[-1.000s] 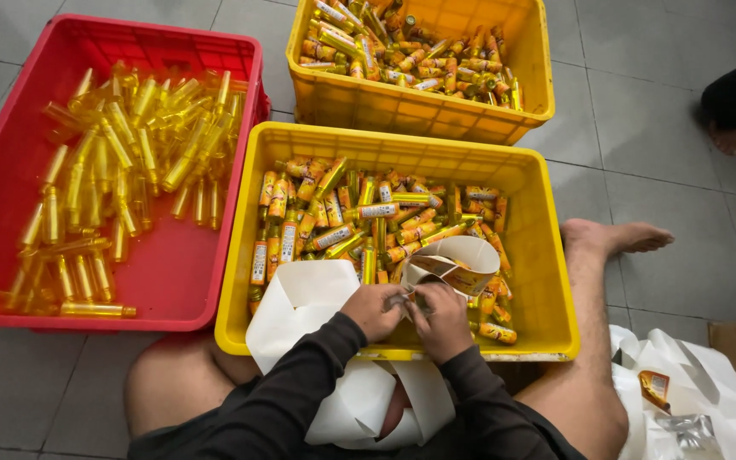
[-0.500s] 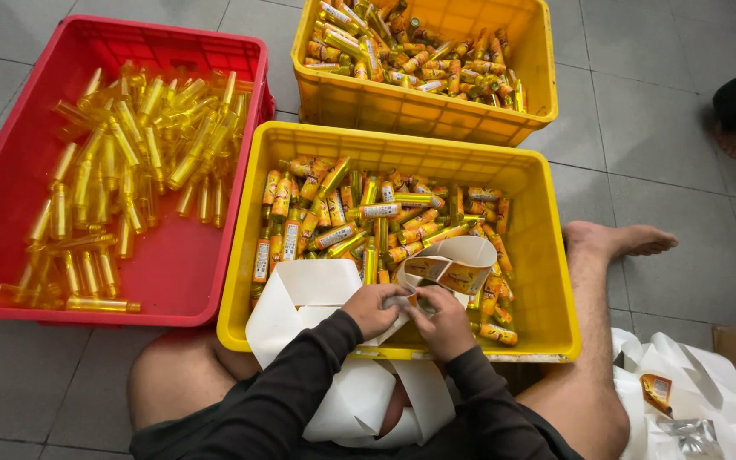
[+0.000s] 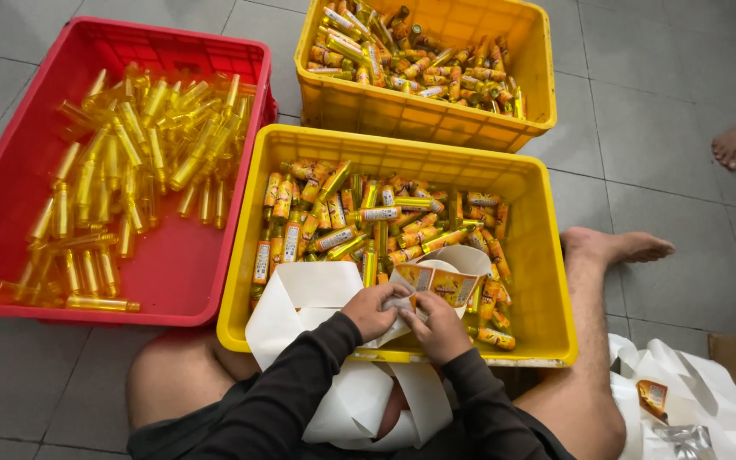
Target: Peeling adhesive labels from a roll and applying them to yellow plastic tubes before placing them in a crate.
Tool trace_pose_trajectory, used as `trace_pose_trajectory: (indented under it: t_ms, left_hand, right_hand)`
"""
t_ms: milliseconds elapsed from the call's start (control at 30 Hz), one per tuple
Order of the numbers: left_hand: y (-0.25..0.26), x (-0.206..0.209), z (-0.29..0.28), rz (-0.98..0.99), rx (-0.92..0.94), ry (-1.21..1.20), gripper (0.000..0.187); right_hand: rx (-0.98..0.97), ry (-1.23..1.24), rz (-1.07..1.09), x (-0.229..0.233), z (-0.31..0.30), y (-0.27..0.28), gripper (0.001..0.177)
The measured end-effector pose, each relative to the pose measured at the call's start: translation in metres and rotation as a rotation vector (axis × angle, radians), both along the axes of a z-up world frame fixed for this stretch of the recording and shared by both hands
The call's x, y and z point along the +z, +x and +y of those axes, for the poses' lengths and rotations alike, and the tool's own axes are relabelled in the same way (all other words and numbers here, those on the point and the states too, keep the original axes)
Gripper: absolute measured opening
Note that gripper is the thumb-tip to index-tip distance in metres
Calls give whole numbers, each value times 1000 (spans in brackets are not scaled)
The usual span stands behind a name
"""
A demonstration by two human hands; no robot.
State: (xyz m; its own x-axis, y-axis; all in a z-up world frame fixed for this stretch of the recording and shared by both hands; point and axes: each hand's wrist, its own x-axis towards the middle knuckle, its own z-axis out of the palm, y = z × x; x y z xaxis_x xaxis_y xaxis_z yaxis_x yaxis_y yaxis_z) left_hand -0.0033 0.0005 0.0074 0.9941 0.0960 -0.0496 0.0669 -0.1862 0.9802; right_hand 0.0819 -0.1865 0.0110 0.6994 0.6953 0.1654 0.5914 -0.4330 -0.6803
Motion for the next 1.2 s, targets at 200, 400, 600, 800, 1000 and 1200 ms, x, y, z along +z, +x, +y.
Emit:
trace_pose_trajectory:
  t_ms: [200,400,600,800,1000,1200]
  left_hand:
    - [4,-1,-1,12,12,-4,32]
    - [5,-10,0,26,2,-49,38]
    - [8,-24,4,46,21,-58,43]
    - [7,-18,2,97,-29,-49,38]
    - [26,-69,8,27,4,-61,46]
    - [13,-31,12,58,9,-51,44]
  right_hand:
    - [27,10,163,-27,-5,10,20]
    - [43,25,240,-15,-4,13,27]
    - [-107,205,436,-40,-12,27,24]
    - [-94,38,335,-31,-10,13,17]
    - [-260,267,512,-54,-18,37,24]
    - [-137,289,464,-33,-6,14,54]
